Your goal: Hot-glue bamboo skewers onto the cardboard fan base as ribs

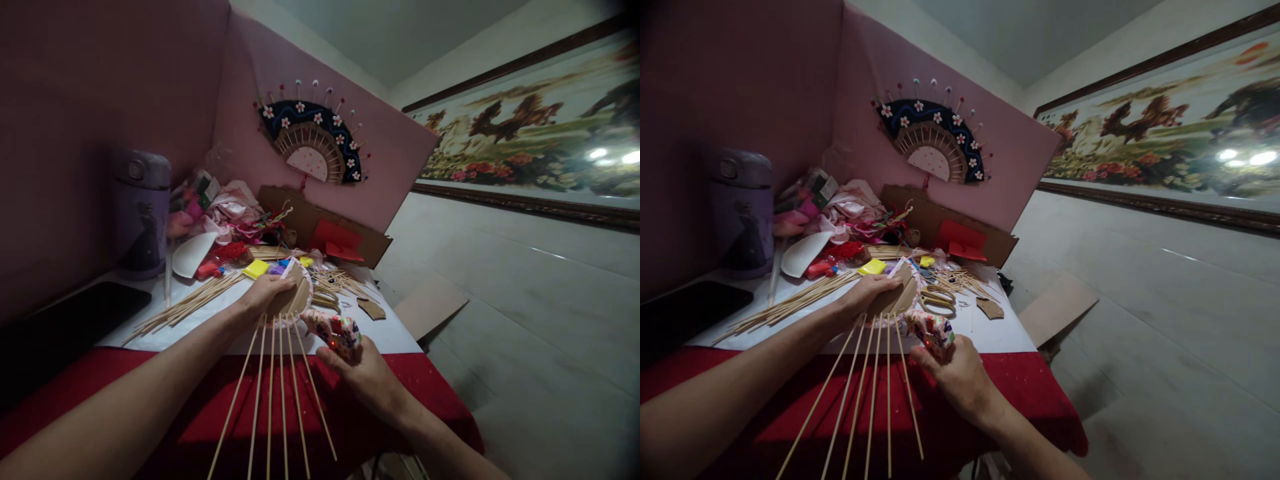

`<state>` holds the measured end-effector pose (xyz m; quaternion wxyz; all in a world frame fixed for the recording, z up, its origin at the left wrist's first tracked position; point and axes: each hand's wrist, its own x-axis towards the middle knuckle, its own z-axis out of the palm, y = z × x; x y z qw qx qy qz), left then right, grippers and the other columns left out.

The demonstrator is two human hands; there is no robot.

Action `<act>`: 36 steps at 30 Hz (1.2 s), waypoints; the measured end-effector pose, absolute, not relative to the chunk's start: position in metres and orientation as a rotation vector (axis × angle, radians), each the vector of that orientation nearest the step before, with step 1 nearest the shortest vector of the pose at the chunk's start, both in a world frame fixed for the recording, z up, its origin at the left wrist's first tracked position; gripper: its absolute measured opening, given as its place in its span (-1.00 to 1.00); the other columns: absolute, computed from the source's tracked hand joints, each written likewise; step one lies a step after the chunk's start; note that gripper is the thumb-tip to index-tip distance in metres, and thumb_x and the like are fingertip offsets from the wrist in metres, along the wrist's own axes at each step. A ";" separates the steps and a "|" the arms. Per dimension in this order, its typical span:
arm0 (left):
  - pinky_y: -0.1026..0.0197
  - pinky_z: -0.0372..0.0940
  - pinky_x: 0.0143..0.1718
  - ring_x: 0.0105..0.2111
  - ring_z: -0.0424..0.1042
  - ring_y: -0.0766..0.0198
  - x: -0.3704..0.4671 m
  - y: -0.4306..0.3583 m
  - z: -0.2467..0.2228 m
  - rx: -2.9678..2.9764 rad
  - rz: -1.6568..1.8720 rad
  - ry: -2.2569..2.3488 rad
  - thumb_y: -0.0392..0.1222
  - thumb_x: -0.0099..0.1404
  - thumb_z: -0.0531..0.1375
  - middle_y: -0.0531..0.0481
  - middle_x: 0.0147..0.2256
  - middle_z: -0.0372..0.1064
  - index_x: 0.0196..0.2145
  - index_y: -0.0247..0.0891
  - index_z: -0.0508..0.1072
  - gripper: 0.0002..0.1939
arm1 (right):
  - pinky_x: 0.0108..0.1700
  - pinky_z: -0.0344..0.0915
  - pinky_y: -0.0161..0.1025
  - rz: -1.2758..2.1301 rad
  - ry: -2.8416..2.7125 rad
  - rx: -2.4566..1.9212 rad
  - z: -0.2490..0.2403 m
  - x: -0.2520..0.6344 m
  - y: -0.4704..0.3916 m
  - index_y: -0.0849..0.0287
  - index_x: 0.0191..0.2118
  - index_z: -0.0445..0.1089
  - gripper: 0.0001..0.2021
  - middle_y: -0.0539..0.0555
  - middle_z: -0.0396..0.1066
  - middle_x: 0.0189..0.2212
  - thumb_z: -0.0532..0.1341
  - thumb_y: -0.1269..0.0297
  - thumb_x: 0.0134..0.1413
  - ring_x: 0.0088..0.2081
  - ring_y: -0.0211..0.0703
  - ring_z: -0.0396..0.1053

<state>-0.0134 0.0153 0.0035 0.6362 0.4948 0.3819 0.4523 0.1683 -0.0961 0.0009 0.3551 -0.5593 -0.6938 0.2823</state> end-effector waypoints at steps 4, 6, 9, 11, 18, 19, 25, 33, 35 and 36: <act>0.30 0.11 -0.63 -0.65 0.33 0.31 -0.013 0.015 0.005 1.130 1.046 0.878 -0.09 -0.05 0.28 -0.06 -0.61 0.42 -0.49 -0.37 0.46 -0.74 | -0.36 0.27 -0.23 0.706 -1.792 -1.441 0.001 0.168 -0.096 0.21 -0.37 0.48 -0.69 0.02 0.38 -0.59 0.24 0.03 -0.05 -0.41 -0.08 0.34; 0.31 0.12 -0.62 -0.65 0.33 0.31 -0.013 0.015 0.005 1.121 1.055 0.873 -0.09 -0.06 0.28 -0.05 -0.61 0.42 -0.50 -0.37 0.46 -0.74 | -0.35 0.27 -0.24 0.699 -1.795 -1.444 0.001 0.168 -0.096 0.22 -0.37 0.48 -0.68 0.01 0.38 -0.59 0.24 0.03 -0.05 -0.40 -0.08 0.34; 0.31 0.12 -0.62 -0.65 0.34 0.31 -0.013 0.015 0.005 1.105 1.039 0.856 -0.08 -0.07 0.28 -0.06 -0.61 0.42 -0.49 -0.38 0.46 -0.72 | -0.34 0.26 -0.26 0.694 -1.793 -1.464 0.002 0.168 -0.096 0.25 -0.36 0.47 -0.66 0.01 0.38 -0.56 0.22 0.02 -0.04 -0.41 -0.13 0.32; 0.31 0.11 -0.63 -0.65 0.33 0.31 -0.013 0.015 0.004 1.101 1.030 0.850 -0.07 -0.06 0.28 -0.06 -0.61 0.42 -0.48 -0.39 0.46 -0.72 | -0.35 0.25 -0.27 0.685 -1.789 -1.479 0.002 0.169 -0.096 0.28 -0.35 0.46 -0.64 0.01 0.37 -0.55 0.21 0.01 -0.03 -0.43 -0.17 0.30; 0.31 0.11 -0.63 -0.66 0.33 0.31 -0.013 0.016 0.004 1.105 1.037 0.864 -0.12 -0.03 0.26 -0.06 -0.62 0.42 -0.50 -0.38 0.46 -0.78 | -0.37 0.24 -0.27 0.718 -1.785 -1.457 0.003 0.166 -0.098 0.27 -0.32 0.46 -0.64 0.02 0.38 -0.53 0.21 0.01 -0.03 -0.42 -0.15 0.29; 0.31 0.11 -0.63 -0.66 0.32 0.32 -0.012 0.016 0.005 1.108 1.041 0.869 -0.13 -0.03 0.27 -0.05 -0.63 0.41 -0.51 -0.37 0.46 -0.79 | -0.37 0.24 -0.26 0.718 -1.789 -1.452 0.003 0.166 -0.098 0.26 -0.33 0.46 -0.65 0.02 0.38 -0.54 0.22 0.01 -0.04 -0.42 -0.14 0.29; 0.31 0.09 -0.63 -0.66 0.32 0.32 -0.013 0.014 0.006 1.099 1.034 0.868 -0.14 0.01 0.24 -0.06 -0.62 0.41 -0.50 -0.38 0.46 -0.80 | -0.38 0.23 -0.28 0.692 -1.791 -1.467 0.003 0.168 -0.096 0.26 -0.35 0.45 -0.64 0.02 0.36 -0.55 0.20 0.00 -0.01 -0.45 -0.18 0.27; 0.30 0.11 -0.61 -0.64 0.34 0.29 -0.014 0.013 0.005 1.107 1.028 0.859 -0.06 -0.06 0.28 -0.09 -0.59 0.43 -0.47 -0.39 0.47 -0.70 | -0.41 0.19 -0.29 0.723 -1.780 -1.453 0.002 0.168 -0.096 0.27 -0.36 0.44 -0.64 0.01 0.34 -0.55 0.20 0.01 -0.01 -0.48 -0.22 0.22; 0.30 0.11 -0.61 -0.64 0.34 0.30 -0.014 0.013 0.006 1.109 1.028 0.859 -0.08 -0.04 0.27 -0.09 -0.59 0.44 -0.47 -0.40 0.48 -0.71 | -0.40 0.19 -0.29 0.726 -1.776 -1.445 0.002 0.167 -0.095 0.27 -0.37 0.44 -0.65 0.01 0.33 -0.54 0.19 0.01 0.01 -0.48 -0.23 0.22; 0.31 0.11 -0.61 -0.65 0.34 0.31 -0.014 0.013 0.006 1.108 1.026 0.863 -0.09 -0.03 0.26 -0.09 -0.60 0.43 -0.46 -0.41 0.48 -0.73 | -0.39 0.19 -0.29 0.732 -1.773 -1.435 0.003 0.167 -0.094 0.26 -0.37 0.44 -0.65 0.01 0.34 -0.53 0.18 0.01 0.02 -0.47 -0.22 0.23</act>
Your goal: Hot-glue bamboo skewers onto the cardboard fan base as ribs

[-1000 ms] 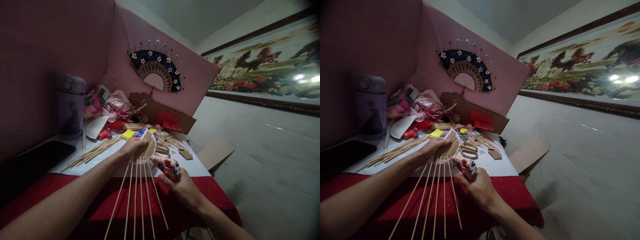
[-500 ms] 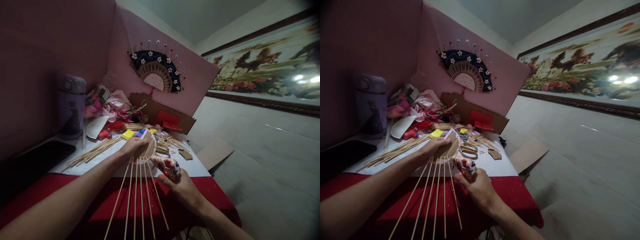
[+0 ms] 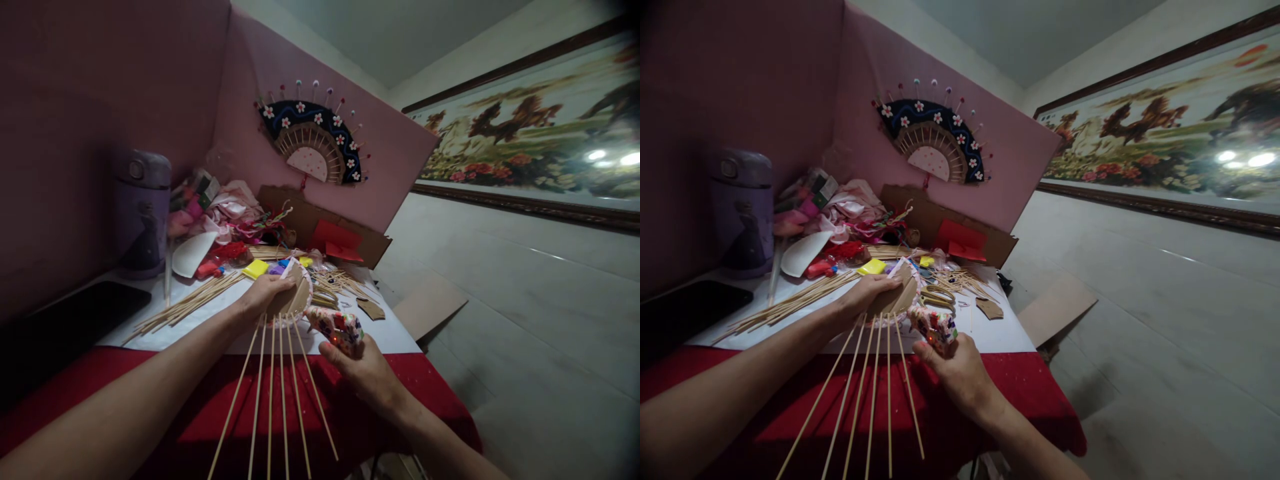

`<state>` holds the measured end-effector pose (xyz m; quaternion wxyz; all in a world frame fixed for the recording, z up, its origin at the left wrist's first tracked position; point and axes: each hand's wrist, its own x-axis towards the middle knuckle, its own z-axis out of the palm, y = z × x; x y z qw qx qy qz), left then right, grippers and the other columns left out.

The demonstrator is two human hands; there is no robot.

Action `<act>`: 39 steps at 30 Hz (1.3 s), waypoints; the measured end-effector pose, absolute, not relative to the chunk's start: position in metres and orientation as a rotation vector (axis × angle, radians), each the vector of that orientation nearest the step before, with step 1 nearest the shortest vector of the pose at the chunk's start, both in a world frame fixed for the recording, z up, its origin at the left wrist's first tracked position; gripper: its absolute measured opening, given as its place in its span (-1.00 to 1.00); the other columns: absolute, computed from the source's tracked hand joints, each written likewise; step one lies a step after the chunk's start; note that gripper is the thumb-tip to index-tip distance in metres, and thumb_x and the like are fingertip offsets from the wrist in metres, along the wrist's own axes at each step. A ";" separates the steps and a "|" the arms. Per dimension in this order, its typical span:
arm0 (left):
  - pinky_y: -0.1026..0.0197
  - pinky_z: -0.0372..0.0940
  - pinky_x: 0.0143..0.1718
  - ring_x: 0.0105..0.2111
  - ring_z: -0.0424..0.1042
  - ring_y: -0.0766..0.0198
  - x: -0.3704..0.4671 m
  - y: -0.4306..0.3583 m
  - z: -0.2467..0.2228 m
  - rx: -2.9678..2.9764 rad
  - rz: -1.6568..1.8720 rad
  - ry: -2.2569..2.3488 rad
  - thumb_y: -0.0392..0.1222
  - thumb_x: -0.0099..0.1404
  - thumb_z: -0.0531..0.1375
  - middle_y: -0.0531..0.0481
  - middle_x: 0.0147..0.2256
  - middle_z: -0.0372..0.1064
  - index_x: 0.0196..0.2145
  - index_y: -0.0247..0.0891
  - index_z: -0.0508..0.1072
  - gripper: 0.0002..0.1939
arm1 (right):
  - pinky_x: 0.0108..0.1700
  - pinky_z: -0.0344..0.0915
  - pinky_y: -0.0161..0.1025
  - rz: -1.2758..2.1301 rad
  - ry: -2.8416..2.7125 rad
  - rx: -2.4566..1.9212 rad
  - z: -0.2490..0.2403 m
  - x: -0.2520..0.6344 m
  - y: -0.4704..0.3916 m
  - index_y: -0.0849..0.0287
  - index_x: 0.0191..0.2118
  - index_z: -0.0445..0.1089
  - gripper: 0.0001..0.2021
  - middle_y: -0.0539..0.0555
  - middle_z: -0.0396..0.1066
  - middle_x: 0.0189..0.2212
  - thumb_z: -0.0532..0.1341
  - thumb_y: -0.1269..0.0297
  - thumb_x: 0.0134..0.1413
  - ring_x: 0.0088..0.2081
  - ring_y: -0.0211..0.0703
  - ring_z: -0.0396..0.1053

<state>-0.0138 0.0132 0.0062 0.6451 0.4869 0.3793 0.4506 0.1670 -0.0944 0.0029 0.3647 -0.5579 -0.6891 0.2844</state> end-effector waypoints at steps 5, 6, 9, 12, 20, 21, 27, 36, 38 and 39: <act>0.31 0.11 -0.62 -0.65 0.34 0.31 -0.014 0.013 0.006 1.100 1.030 0.871 -0.10 -0.01 0.25 -0.08 -0.61 0.43 -0.48 -0.39 0.47 -0.75 | -0.28 0.24 -0.26 0.759 -1.768 -1.358 0.005 0.164 -0.096 0.23 -0.33 0.45 -0.67 0.06 0.42 -0.43 0.18 0.03 0.03 -0.34 -0.14 0.32; 0.31 0.11 -0.62 -0.65 0.34 0.31 -0.014 0.014 0.005 1.102 1.030 0.869 -0.09 -0.02 0.26 -0.07 -0.61 0.43 -0.49 -0.38 0.46 -0.75 | -0.27 0.25 -0.26 0.758 -1.766 -1.356 0.005 0.164 -0.097 0.23 -0.32 0.45 -0.67 0.06 0.43 -0.42 0.19 0.03 0.03 -0.33 -0.13 0.33; 0.31 0.11 -0.63 -0.66 0.33 0.30 -0.013 0.015 0.004 1.102 1.025 0.870 -0.10 -0.04 0.27 -0.06 -0.62 0.42 -0.51 -0.37 0.46 -0.76 | -0.29 0.27 -0.25 0.759 -1.772 -1.384 0.004 0.163 -0.098 0.24 -0.31 0.46 -0.65 0.05 0.43 -0.47 0.20 0.01 0.00 -0.35 -0.11 0.34; 0.30 0.14 -0.62 -0.65 0.35 0.29 -0.013 0.016 0.003 1.095 1.023 0.868 -0.11 -0.02 0.26 -0.07 -0.61 0.43 -0.49 -0.37 0.47 -0.77 | -0.31 0.28 -0.24 0.749 -1.776 -1.414 0.004 0.163 -0.099 0.23 -0.31 0.47 -0.65 0.05 0.42 -0.50 0.20 0.00 -0.01 -0.36 -0.11 0.33; 0.31 0.11 -0.63 -0.66 0.33 0.31 -0.013 0.018 0.002 1.099 1.033 0.855 -0.11 -0.02 0.25 -0.06 -0.62 0.42 -0.50 -0.38 0.47 -0.77 | -0.24 0.29 -0.18 0.769 -1.795 -1.374 0.009 0.161 -0.100 0.23 -0.21 0.45 -0.62 0.10 0.46 -0.37 0.19 0.02 0.00 -0.30 -0.07 0.35; 0.31 0.12 -0.63 -0.66 0.33 0.31 -0.013 0.018 0.002 1.099 1.033 0.846 -0.11 -0.02 0.25 -0.06 -0.62 0.42 -0.50 -0.38 0.47 -0.77 | -0.22 0.29 -0.17 0.768 -1.793 -1.372 0.009 0.161 -0.100 0.23 -0.20 0.46 -0.62 0.10 0.46 -0.37 0.20 0.01 -0.01 -0.28 -0.05 0.36; 0.32 0.11 -0.64 -0.67 0.33 0.32 -0.013 0.016 0.003 1.109 1.032 0.851 -0.11 0.00 0.24 -0.06 -0.63 0.41 -0.50 -0.38 0.45 -0.78 | -0.26 0.30 -0.18 0.742 -1.782 -1.373 0.004 0.164 -0.096 0.24 -0.26 0.48 -0.64 0.10 0.47 -0.42 0.21 0.02 -0.03 -0.32 -0.06 0.37; 0.33 0.10 -0.65 -0.67 0.31 0.33 -0.013 0.014 0.006 1.115 1.033 0.858 -0.12 0.02 0.23 -0.04 -0.63 0.40 -0.50 -0.39 0.45 -0.78 | -0.20 0.29 -0.19 0.771 -1.780 -1.383 0.005 0.164 -0.098 0.25 -0.14 0.45 -0.61 0.12 0.48 -0.29 0.21 0.05 0.01 -0.26 -0.06 0.38; 0.33 0.10 -0.65 -0.67 0.31 0.33 -0.013 0.015 0.006 1.118 1.033 0.858 -0.13 0.04 0.22 -0.04 -0.63 0.40 -0.50 -0.39 0.45 -0.79 | -0.21 0.30 -0.19 0.787 -1.785 -1.359 0.004 0.164 -0.098 0.24 -0.17 0.46 -0.63 0.11 0.48 -0.31 0.22 0.05 0.00 -0.25 -0.04 0.38; 0.33 0.10 -0.65 -0.67 0.31 0.33 -0.013 0.015 0.005 1.119 1.033 0.857 -0.14 0.05 0.22 -0.04 -0.63 0.40 -0.50 -0.39 0.45 -0.80 | -0.22 0.30 -0.19 0.785 -1.783 -1.353 0.003 0.165 -0.097 0.24 -0.19 0.47 -0.64 0.11 0.48 -0.32 0.22 0.05 -0.01 -0.26 -0.04 0.38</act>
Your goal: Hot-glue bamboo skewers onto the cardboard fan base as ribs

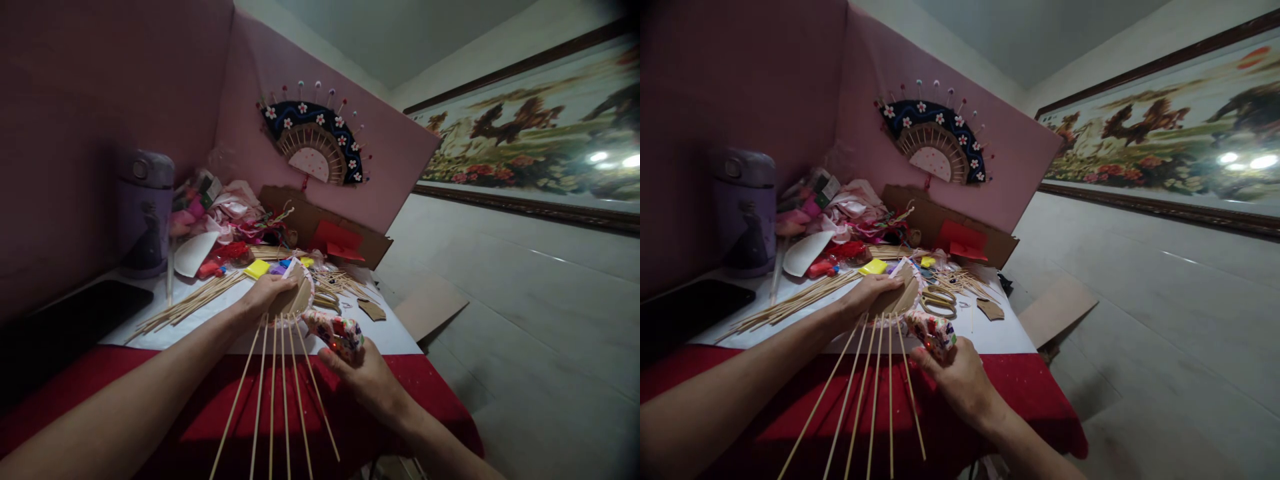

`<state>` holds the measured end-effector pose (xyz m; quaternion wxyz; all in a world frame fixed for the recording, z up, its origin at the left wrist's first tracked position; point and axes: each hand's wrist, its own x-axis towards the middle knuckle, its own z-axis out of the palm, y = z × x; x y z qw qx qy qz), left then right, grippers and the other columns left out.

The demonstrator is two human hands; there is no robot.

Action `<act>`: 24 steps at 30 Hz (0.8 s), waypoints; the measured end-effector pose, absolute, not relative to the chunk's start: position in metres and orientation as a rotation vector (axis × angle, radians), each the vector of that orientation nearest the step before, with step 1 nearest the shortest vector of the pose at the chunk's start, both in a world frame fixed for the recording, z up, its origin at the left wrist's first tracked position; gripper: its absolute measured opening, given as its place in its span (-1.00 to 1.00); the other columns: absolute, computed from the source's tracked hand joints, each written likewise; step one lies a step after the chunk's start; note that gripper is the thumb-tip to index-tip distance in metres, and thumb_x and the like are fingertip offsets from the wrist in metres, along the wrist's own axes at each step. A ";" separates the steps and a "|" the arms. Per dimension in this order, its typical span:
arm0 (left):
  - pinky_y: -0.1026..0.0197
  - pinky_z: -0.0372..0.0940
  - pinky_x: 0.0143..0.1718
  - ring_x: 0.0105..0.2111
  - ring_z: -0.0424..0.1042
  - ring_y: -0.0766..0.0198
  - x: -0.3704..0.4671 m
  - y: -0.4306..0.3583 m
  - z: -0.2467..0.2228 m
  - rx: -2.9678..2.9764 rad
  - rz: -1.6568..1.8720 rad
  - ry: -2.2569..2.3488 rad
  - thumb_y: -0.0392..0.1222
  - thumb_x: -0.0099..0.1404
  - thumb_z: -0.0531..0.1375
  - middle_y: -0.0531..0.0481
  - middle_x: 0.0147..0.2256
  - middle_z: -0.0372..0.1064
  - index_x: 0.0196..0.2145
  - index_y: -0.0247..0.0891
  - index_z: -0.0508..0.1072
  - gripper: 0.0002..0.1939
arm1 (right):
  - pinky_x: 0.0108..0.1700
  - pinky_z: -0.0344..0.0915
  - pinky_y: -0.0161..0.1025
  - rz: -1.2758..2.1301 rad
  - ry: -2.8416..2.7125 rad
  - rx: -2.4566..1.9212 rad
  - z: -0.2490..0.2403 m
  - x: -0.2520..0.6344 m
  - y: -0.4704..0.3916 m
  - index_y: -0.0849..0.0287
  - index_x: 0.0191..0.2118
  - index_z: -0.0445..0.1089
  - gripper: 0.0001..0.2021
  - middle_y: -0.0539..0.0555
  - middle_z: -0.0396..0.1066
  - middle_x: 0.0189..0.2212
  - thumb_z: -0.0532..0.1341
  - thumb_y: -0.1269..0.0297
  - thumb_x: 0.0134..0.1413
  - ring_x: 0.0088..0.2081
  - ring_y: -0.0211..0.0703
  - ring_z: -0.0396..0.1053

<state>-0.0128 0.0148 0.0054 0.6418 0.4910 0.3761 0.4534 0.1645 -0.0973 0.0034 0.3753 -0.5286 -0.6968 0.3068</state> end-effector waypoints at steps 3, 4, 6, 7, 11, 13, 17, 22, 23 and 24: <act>0.33 0.10 -0.65 -0.67 0.32 0.33 -0.013 0.014 0.005 1.121 1.027 0.854 -0.15 0.06 0.21 -0.04 -0.63 0.40 -0.50 -0.38 0.45 -0.81 | -0.27 0.30 -0.20 0.765 -1.770 -1.368 0.001 0.165 -0.097 0.23 -0.25 0.48 -0.66 0.10 0.47 -0.38 0.22 0.04 -0.01 -0.31 -0.06 0.38; 0.33 0.10 -0.65 -0.67 0.32 0.33 -0.013 0.014 0.005 1.120 1.025 0.855 -0.15 0.07 0.21 -0.04 -0.63 0.40 -0.50 -0.38 0.45 -0.81 | -0.28 0.30 -0.20 0.757 -1.767 -1.376 0.001 0.166 -0.097 0.23 -0.26 0.48 -0.66 0.09 0.46 -0.40 0.22 0.04 -0.02 -0.33 -0.06 0.37; 0.33 0.10 -0.65 -0.67 0.32 0.33 -0.013 0.014 0.006 1.113 1.024 0.862 -0.17 0.08 0.20 -0.04 -0.63 0.40 -0.50 -0.38 0.45 -0.82 | -0.30 0.28 -0.22 0.746 -1.771 -1.394 0.001 0.166 -0.097 0.23 -0.28 0.47 -0.67 0.07 0.44 -0.43 0.22 0.04 -0.02 -0.36 -0.10 0.34; 0.33 0.10 -0.65 -0.68 0.32 0.33 -0.013 0.013 0.006 1.109 1.023 0.866 -0.17 0.08 0.20 -0.04 -0.63 0.40 -0.50 -0.38 0.45 -0.82 | -0.32 0.27 -0.22 0.742 -1.772 -1.411 0.001 0.166 -0.097 0.24 -0.30 0.46 -0.67 0.06 0.43 -0.44 0.22 0.04 -0.02 -0.38 -0.12 0.33; 0.32 0.11 -0.64 -0.67 0.32 0.33 -0.013 0.013 0.006 1.108 1.020 0.864 -0.17 0.10 0.19 -0.05 -0.63 0.41 -0.50 -0.38 0.45 -0.82 | -0.38 0.20 -0.27 0.719 -1.769 -1.441 0.001 0.166 -0.096 0.26 -0.37 0.43 -0.68 0.03 0.37 -0.49 0.21 0.04 0.00 -0.46 -0.21 0.24; 0.31 0.11 -0.63 -0.67 0.31 0.33 -0.013 0.014 0.006 1.120 1.026 0.863 -0.17 0.10 0.18 -0.05 -0.63 0.41 -0.50 -0.38 0.46 -0.81 | -0.38 0.19 -0.28 0.717 -1.775 -1.410 0.000 0.167 -0.095 0.26 -0.37 0.42 -0.69 0.02 0.36 -0.50 0.21 0.05 0.01 -0.45 -0.22 0.23; 0.30 0.12 -0.62 -0.67 0.31 0.32 -0.013 0.015 0.005 1.122 1.036 0.874 -0.17 0.07 0.20 -0.04 -0.64 0.40 -0.51 -0.38 0.46 -0.82 | -0.33 0.22 -0.26 0.763 -1.764 -1.408 -0.002 0.168 -0.095 0.25 -0.27 0.44 -0.68 0.05 0.40 -0.42 0.21 0.05 0.01 -0.39 -0.17 0.28; 0.31 0.10 -0.64 -0.68 0.31 0.32 -0.013 0.016 0.003 1.118 1.039 0.851 -0.13 0.03 0.22 -0.05 -0.64 0.39 -0.52 -0.39 0.46 -0.78 | -0.22 0.25 -0.21 0.784 -1.767 -1.356 -0.001 0.166 -0.095 0.24 -0.24 0.45 -0.67 0.08 0.44 -0.35 0.20 0.06 0.03 -0.30 -0.10 0.33; 0.31 0.10 -0.64 -0.68 0.31 0.32 -0.013 0.016 0.003 1.110 1.041 0.848 -0.12 0.01 0.24 -0.05 -0.64 0.40 -0.51 -0.39 0.46 -0.77 | -0.21 0.25 -0.21 0.795 -1.764 -1.340 -0.001 0.166 -0.095 0.24 -0.24 0.45 -0.68 0.08 0.44 -0.35 0.21 0.06 0.03 -0.28 -0.09 0.33; 0.31 0.11 -0.64 -0.68 0.32 0.32 -0.013 0.016 0.003 1.098 1.044 0.845 -0.11 -0.01 0.25 -0.06 -0.63 0.41 -0.51 -0.39 0.46 -0.77 | -0.21 0.26 -0.20 0.809 -1.758 -1.323 0.000 0.165 -0.094 0.24 -0.24 0.45 -0.68 0.09 0.44 -0.35 0.21 0.06 0.02 -0.27 -0.08 0.34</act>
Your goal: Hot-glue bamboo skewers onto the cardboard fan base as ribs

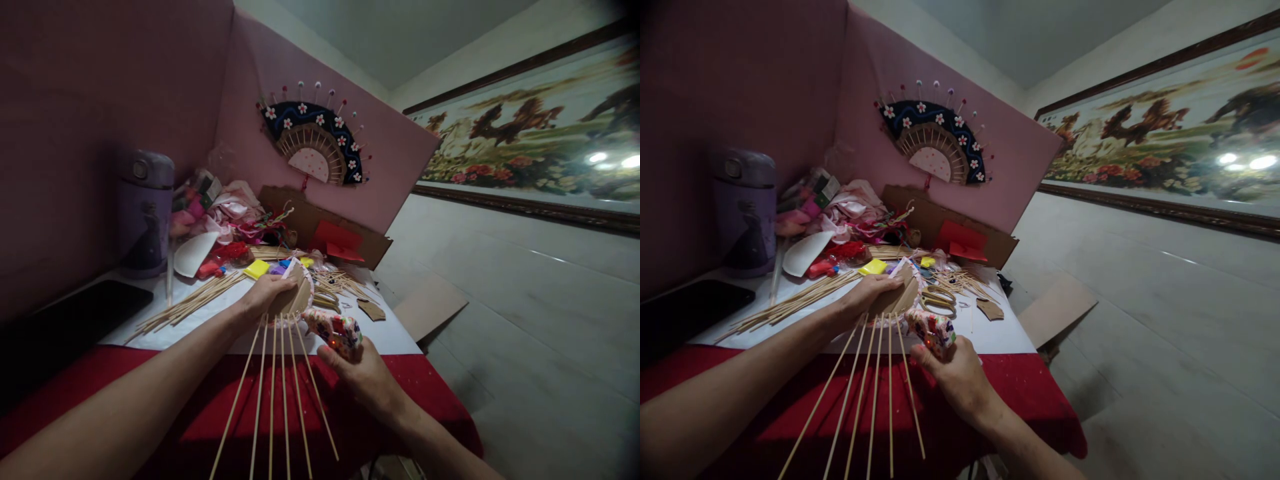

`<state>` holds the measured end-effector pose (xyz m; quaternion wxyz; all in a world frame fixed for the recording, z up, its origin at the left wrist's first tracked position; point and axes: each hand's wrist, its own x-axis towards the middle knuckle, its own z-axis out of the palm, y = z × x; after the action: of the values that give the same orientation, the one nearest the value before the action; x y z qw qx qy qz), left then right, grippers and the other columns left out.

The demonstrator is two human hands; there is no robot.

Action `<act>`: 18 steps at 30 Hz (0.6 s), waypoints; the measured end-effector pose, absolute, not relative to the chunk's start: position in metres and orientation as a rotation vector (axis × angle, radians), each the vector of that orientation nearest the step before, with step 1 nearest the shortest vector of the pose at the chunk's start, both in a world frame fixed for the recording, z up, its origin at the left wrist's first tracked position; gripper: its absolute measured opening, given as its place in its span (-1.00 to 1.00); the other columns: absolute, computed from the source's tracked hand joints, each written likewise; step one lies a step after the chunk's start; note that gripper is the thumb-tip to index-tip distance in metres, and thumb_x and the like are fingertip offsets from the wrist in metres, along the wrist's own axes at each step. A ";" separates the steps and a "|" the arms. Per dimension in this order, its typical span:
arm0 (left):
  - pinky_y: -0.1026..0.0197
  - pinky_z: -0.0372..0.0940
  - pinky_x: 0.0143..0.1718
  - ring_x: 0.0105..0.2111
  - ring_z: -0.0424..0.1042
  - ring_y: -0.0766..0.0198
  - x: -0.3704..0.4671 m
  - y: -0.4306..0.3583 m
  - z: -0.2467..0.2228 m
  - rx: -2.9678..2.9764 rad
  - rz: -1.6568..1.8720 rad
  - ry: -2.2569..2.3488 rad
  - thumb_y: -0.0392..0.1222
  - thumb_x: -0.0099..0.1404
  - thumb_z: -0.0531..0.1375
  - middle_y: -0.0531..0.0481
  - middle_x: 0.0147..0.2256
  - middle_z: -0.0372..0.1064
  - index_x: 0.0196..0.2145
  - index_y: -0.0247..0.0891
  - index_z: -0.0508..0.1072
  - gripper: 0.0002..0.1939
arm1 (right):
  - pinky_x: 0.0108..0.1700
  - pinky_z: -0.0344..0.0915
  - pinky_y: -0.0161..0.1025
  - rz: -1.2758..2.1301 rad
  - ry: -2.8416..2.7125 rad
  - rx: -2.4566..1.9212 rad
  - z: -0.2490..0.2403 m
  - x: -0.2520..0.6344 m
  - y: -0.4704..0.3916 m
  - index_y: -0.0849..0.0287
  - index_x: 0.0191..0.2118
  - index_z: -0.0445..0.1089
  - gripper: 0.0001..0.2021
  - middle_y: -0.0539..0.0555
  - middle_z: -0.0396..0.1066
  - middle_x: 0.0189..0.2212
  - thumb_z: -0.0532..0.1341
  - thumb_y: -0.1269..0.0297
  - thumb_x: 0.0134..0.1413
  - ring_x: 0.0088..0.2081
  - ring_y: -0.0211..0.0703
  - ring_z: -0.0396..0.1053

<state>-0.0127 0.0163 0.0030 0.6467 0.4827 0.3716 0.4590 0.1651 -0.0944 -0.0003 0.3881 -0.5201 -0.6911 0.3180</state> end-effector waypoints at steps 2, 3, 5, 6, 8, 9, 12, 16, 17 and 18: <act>0.31 0.12 -0.63 -0.67 0.33 0.31 -0.013 0.016 0.003 1.075 1.047 0.833 -0.12 -0.03 0.27 -0.07 -0.61 0.42 -0.49 -0.40 0.47 -0.76 | -0.20 0.27 -0.21 0.841 -1.729 -1.291 0.001 0.164 -0.094 0.22 -0.23 0.45 -0.69 0.08 0.45 -0.35 0.21 0.07 0.03 -0.26 -0.08 0.34; 0.31 0.12 -0.63 -0.66 0.34 0.31 -0.013 0.016 0.003 1.066 1.044 0.829 -0.12 -0.03 0.27 -0.08 -0.61 0.43 -0.48 -0.41 0.48 -0.75 | -0.20 0.27 -0.22 0.857 -1.711 -1.278 0.002 0.164 -0.094 0.22 -0.21 0.45 -0.69 0.08 0.45 -0.35 0.21 0.08 0.03 -0.25 -0.09 0.35; 0.31 0.13 -0.62 -0.65 0.34 0.31 -0.013 0.017 0.004 1.056 1.036 0.831 -0.12 -0.02 0.27 -0.09 -0.60 0.44 -0.47 -0.42 0.49 -0.75 | -0.19 0.27 -0.23 0.893 -1.687 -1.268 0.003 0.164 -0.094 0.22 -0.18 0.44 -0.68 0.08 0.47 -0.32 0.21 0.08 0.04 -0.25 -0.12 0.36; 0.31 0.13 -0.62 -0.65 0.35 0.31 -0.013 0.017 0.004 1.054 1.032 0.837 -0.12 -0.01 0.27 -0.10 -0.60 0.44 -0.47 -0.42 0.49 -0.74 | -0.18 0.27 -0.23 0.911 -1.684 -1.263 0.004 0.163 -0.094 0.22 -0.19 0.44 -0.68 0.08 0.47 -0.31 0.22 0.08 0.04 -0.25 -0.12 0.36; 0.32 0.14 -0.62 -0.65 0.35 0.31 -0.013 0.018 0.003 1.049 1.031 0.844 -0.12 0.01 0.25 -0.10 -0.60 0.44 -0.46 -0.43 0.49 -0.74 | -0.14 0.27 -0.22 0.941 -1.685 -1.242 0.004 0.163 -0.094 0.23 -0.18 0.44 -0.67 0.09 0.48 -0.26 0.22 0.08 0.04 -0.20 -0.10 0.37; 0.32 0.14 -0.62 -0.65 0.35 0.31 -0.014 0.019 0.003 1.047 1.034 0.845 -0.12 0.03 0.25 -0.10 -0.59 0.45 -0.45 -0.43 0.49 -0.75 | -0.10 0.27 -0.21 0.950 -1.683 -1.223 0.004 0.163 -0.094 0.22 -0.16 0.44 -0.67 0.10 0.47 -0.23 0.22 0.09 0.04 -0.17 -0.09 0.37; 0.32 0.15 -0.62 -0.65 0.35 0.32 -0.014 0.021 0.002 1.041 1.042 0.844 -0.14 0.04 0.23 -0.09 -0.59 0.44 -0.45 -0.43 0.49 -0.77 | -0.03 0.24 -0.19 0.958 -1.667 -1.187 0.002 0.163 -0.094 0.19 -0.08 0.41 -0.65 0.09 0.47 -0.17 0.22 0.11 0.05 -0.11 -0.09 0.36; 0.29 0.18 -0.60 -0.63 0.37 0.27 -0.015 0.020 0.003 1.013 1.014 0.853 -0.13 0.06 0.21 -0.10 -0.58 0.45 -0.45 -0.40 0.49 -0.78 | -0.02 0.25 -0.16 0.961 -1.648 -1.213 -0.002 0.164 -0.095 0.19 -0.09 0.41 -0.66 0.11 0.48 -0.17 0.23 0.11 0.04 -0.11 -0.06 0.38; 0.28 0.19 -0.60 -0.62 0.38 0.26 -0.015 0.019 0.003 1.005 1.005 0.859 -0.13 0.07 0.20 -0.11 -0.57 0.46 -0.45 -0.39 0.50 -0.77 | -0.02 0.25 -0.15 0.962 -1.646 -1.210 -0.002 0.165 -0.095 0.18 -0.08 0.41 -0.65 0.11 0.48 -0.17 0.23 0.12 0.04 -0.10 -0.05 0.38; 0.28 0.20 -0.59 -0.62 0.38 0.25 -0.016 0.018 0.004 0.998 0.998 0.865 -0.13 0.08 0.19 -0.11 -0.57 0.46 -0.44 -0.39 0.50 -0.77 | -0.01 0.25 -0.13 0.960 -1.646 -1.200 -0.002 0.165 -0.096 0.18 -0.08 0.41 -0.65 0.12 0.47 -0.16 0.23 0.12 0.04 -0.09 -0.04 0.37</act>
<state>-0.0158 0.0185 0.0037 0.6767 0.4438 0.3847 0.4439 0.1647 -0.0957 -0.0024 0.4303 -0.4812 -0.6597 0.3849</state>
